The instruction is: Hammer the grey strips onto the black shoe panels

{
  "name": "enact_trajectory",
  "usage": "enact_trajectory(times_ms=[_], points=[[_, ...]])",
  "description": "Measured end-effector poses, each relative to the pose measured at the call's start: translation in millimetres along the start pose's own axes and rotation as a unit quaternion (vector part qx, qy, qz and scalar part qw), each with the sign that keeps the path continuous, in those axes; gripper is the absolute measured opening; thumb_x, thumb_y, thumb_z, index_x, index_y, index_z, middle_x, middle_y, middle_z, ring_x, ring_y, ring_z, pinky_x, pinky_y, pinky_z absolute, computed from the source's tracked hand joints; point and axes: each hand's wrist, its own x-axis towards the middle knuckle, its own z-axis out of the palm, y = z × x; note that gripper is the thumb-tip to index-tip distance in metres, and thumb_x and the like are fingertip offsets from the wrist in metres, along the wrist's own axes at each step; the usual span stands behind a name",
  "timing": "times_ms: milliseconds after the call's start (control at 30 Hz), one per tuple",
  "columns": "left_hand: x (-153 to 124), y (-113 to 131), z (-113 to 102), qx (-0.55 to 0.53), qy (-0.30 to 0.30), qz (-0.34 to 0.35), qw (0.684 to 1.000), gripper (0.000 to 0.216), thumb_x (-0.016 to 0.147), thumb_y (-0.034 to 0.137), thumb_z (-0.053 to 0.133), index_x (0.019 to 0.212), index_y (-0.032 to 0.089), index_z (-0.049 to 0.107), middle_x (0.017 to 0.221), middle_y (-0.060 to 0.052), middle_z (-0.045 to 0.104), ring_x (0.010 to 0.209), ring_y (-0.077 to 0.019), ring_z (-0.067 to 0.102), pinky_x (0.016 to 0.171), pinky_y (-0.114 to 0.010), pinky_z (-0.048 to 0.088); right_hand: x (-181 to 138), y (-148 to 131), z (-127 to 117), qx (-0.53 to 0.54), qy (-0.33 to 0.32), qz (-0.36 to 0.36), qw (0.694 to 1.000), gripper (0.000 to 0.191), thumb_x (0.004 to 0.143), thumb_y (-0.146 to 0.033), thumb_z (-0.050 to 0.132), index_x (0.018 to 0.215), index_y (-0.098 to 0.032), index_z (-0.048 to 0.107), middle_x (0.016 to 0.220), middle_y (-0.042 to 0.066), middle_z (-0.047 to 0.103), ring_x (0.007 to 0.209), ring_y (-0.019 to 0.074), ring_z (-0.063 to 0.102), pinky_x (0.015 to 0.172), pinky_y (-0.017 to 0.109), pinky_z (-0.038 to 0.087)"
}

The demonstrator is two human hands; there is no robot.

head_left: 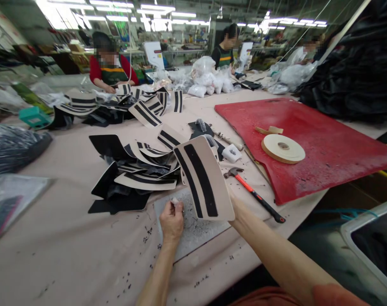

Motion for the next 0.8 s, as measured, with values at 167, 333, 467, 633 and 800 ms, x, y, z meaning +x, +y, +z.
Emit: enact_trajectory(times_ms=[167, 333, 467, 633, 800], points=[[-1.2, -2.2, 0.0, -0.013, 0.006, 0.012, 1.000, 0.030, 0.086, 0.046, 0.062, 0.072, 0.019, 0.058, 0.060, 0.001, 0.062, 0.056, -0.0142, 0.057, 0.057, -0.022, 0.042, -25.6, 10.0, -6.0, 0.030, -0.038, -0.083, 0.995, 0.030, 0.088, -0.049, 0.063, 0.086, -0.020, 0.058, 0.074, -0.001, 0.059, 0.055, 0.0107, 0.050, 0.054, 0.025, 0.046], [-3.5, 1.4, 0.8, -0.016, 0.006, 0.018, 1.000, 0.032, 0.088, 0.047, 0.060, 0.073, 0.019, 0.057, 0.060, 0.001, 0.060, 0.055, -0.0136, 0.054, 0.054, -0.021, 0.040, -58.2, 33.8, -23.0, -0.104, -0.053, -0.161, 0.980, 0.021, 0.093, -0.041, 0.058, 0.088, -0.020, 0.061, 0.076, 0.000, 0.057, 0.068, 0.0139, 0.053, 0.065, 0.026, 0.046], [-4.2, 4.0, 1.6, 0.013, 0.029, 0.037, 0.999, 0.034, 0.088, 0.047, 0.060, 0.069, 0.019, 0.057, 0.056, 0.002, 0.055, 0.052, -0.0130, 0.051, 0.054, -0.022, 0.039, -70.4, 47.1, -29.6, -0.147, -0.078, -0.172, 0.971, 0.019, 0.095, -0.037, 0.055, 0.086, -0.021, 0.060, 0.076, 0.000, 0.057, 0.068, 0.0144, 0.054, 0.065, 0.026, 0.044], [-3.3, 3.5, 2.9, 0.031, 0.028, 0.039, 0.998, 0.032, 0.088, 0.047, 0.060, 0.073, 0.018, 0.060, 0.058, 0.001, 0.060, 0.054, -0.0139, 0.055, 0.055, -0.022, 0.042, -81.4, 51.3, -36.3, -0.131, -0.087, -0.123, 0.980, 0.024, 0.094, -0.042, 0.057, 0.083, -0.021, 0.059, 0.073, 0.000, 0.059, 0.064, 0.0143, 0.055, 0.061, 0.026, 0.044], [-3.6, 2.0, 6.3, 0.017, 0.025, 0.026, 0.999, 0.031, 0.087, 0.046, 0.062, 0.075, 0.017, 0.064, 0.063, -0.002, 0.066, 0.057, -0.0142, 0.060, 0.058, -0.023, 0.047, -85.0, 62.0, -41.7, -0.199, -0.105, -0.060, 0.973, 0.033, 0.096, -0.049, 0.047, 0.078, -0.022, 0.055, 0.061, 0.000, 0.059, 0.054, 0.0148, 0.057, 0.055, 0.026, 0.040]])
